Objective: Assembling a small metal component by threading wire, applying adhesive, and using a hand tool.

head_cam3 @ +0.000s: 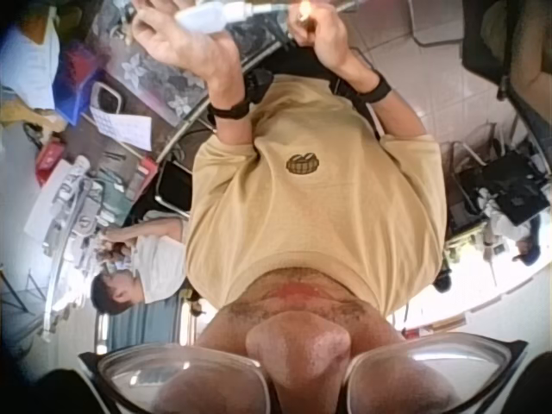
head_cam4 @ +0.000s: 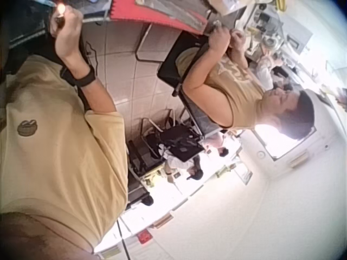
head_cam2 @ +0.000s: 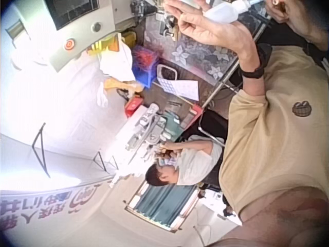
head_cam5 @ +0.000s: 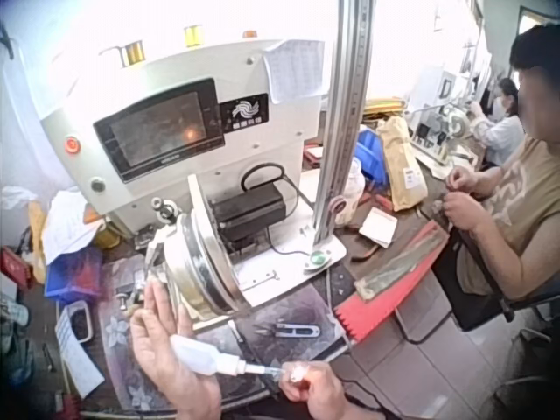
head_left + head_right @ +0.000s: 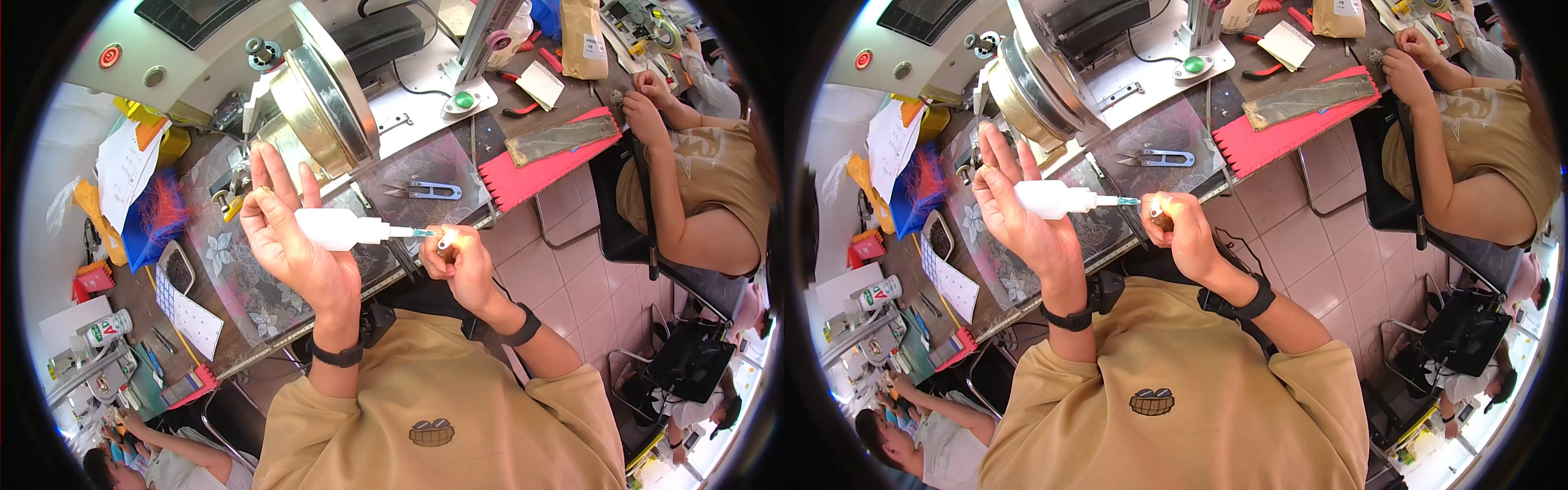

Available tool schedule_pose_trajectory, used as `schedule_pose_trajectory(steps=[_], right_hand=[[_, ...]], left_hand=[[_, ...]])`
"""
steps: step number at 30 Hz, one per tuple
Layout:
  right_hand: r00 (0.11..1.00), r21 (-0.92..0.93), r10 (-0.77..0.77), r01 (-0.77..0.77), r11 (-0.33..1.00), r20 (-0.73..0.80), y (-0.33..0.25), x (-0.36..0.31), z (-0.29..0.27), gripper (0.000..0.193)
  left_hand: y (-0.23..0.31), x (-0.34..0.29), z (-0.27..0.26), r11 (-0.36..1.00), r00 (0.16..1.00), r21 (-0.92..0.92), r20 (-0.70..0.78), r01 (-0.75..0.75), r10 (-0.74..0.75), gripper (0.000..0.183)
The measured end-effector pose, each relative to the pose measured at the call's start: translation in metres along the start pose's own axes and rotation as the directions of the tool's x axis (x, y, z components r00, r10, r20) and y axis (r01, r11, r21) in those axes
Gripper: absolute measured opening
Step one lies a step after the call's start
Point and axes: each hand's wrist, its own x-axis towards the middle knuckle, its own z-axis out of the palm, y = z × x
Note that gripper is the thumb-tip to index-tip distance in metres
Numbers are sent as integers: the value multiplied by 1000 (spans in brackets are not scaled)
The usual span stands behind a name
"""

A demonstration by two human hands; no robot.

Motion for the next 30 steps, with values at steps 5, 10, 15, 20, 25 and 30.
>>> schedule_pose_trajectory(steps=[5, 10, 15, 20, 25, 30], right_hand=[[1000, -6, 7, -7, 1000, -6, 0, 1, 0, 46], [1000, -10, 23, -23, 1000, -7, -1, 0, 0, 47], [1000, -9, 5, -5, 1000, -7, 0, 1, -1, 47], [1000, 4, 10, -10, 1000, -3, 0, 1, -2, 46], [1000, -3, 23, -23, 1000, -11, -3, 1, -1, 47], [1000, -11, 13, -13, 1000, -6, -4, 2, 0, 47]], left_hand=[[1, 1, 0, 1000, 1000, -2, -4, 5, -5, 16], [0, 1, -2, 1000, 1000, -6, 14, -8, 8, 12], [0, 1, -2, 1000, 1000, -4, 15, -7, 7, 12], [1, 0, -1, 1000, 1000, -5, 5, -4, 5, 12], [1, 1, -1, 1000, 1000, -4, 7, -9, 10, 12], [1, 1, -2, 1000, 1000, -4, 10, -7, 8, 12]])
